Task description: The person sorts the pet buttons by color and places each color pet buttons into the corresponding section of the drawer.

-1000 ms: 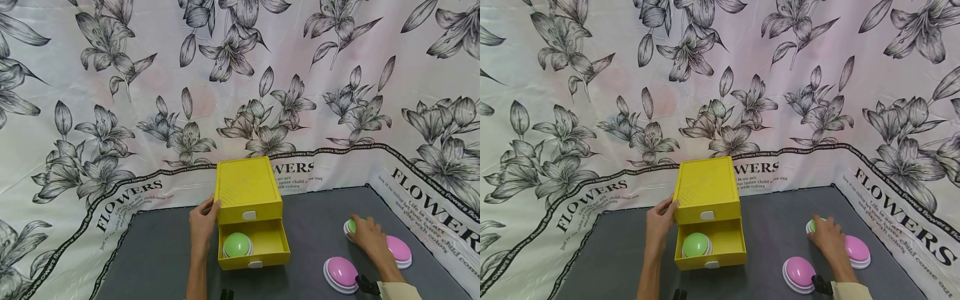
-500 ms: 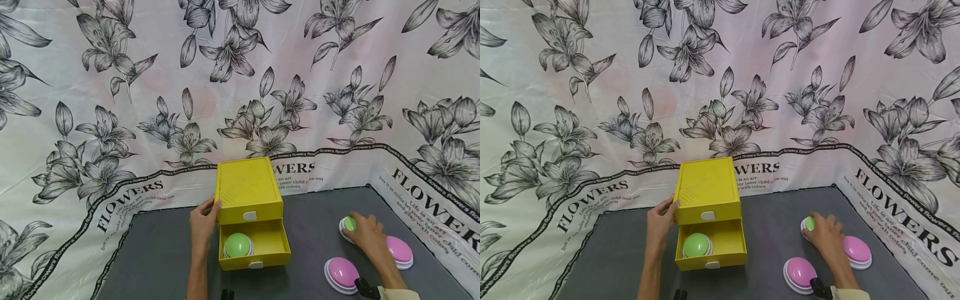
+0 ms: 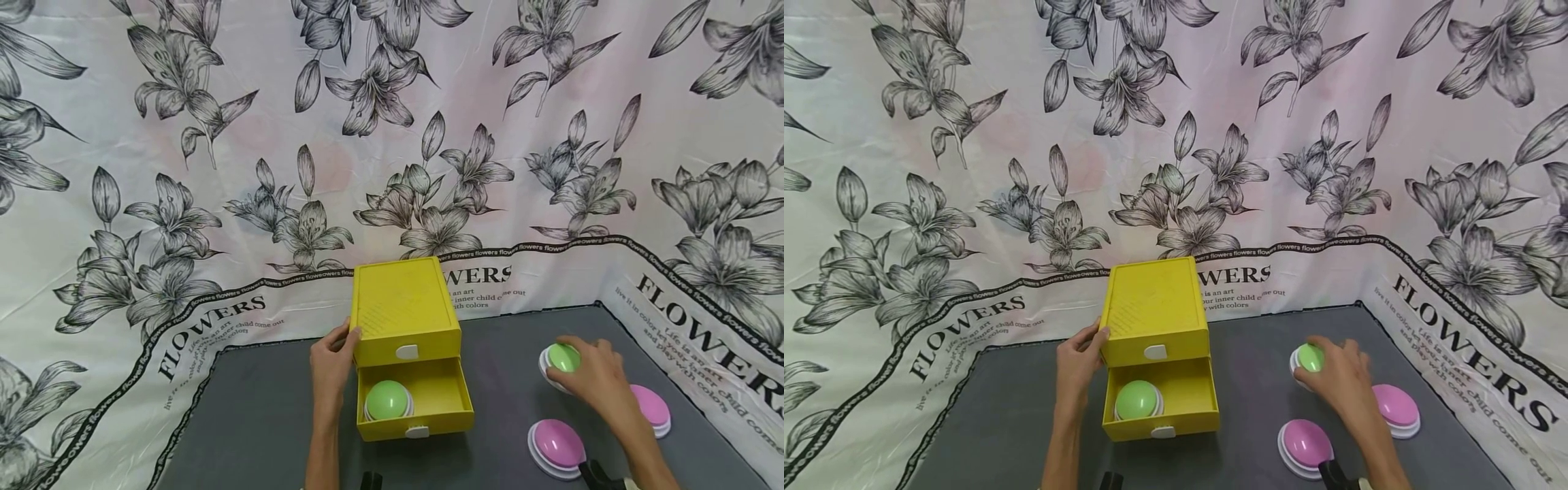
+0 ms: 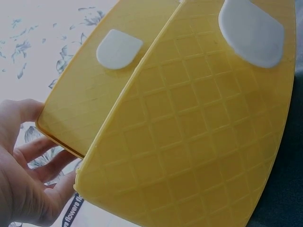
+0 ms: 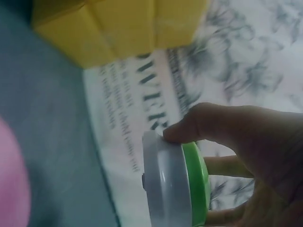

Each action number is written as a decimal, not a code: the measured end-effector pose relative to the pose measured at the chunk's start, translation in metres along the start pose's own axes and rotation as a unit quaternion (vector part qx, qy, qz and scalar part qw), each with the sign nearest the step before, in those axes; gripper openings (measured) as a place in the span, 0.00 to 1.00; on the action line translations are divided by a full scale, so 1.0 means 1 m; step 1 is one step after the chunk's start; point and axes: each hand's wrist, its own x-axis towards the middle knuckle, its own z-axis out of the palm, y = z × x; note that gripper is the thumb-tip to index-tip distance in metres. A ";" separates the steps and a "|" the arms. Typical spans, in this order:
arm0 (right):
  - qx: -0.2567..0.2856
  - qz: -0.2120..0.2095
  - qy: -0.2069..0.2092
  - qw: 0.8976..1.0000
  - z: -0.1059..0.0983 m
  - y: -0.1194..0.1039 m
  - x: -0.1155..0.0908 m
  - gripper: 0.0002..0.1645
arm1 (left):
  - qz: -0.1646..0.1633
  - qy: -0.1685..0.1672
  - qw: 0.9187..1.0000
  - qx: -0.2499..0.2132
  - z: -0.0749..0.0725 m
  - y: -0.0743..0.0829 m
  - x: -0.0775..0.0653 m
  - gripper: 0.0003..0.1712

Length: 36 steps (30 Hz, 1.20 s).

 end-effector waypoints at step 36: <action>0.112 -0.166 -0.133 0.971 0.023 -0.165 -0.029 0.25 | 0.002 0.001 1.000 -0.005 -0.002 -0.001 0.001 0.24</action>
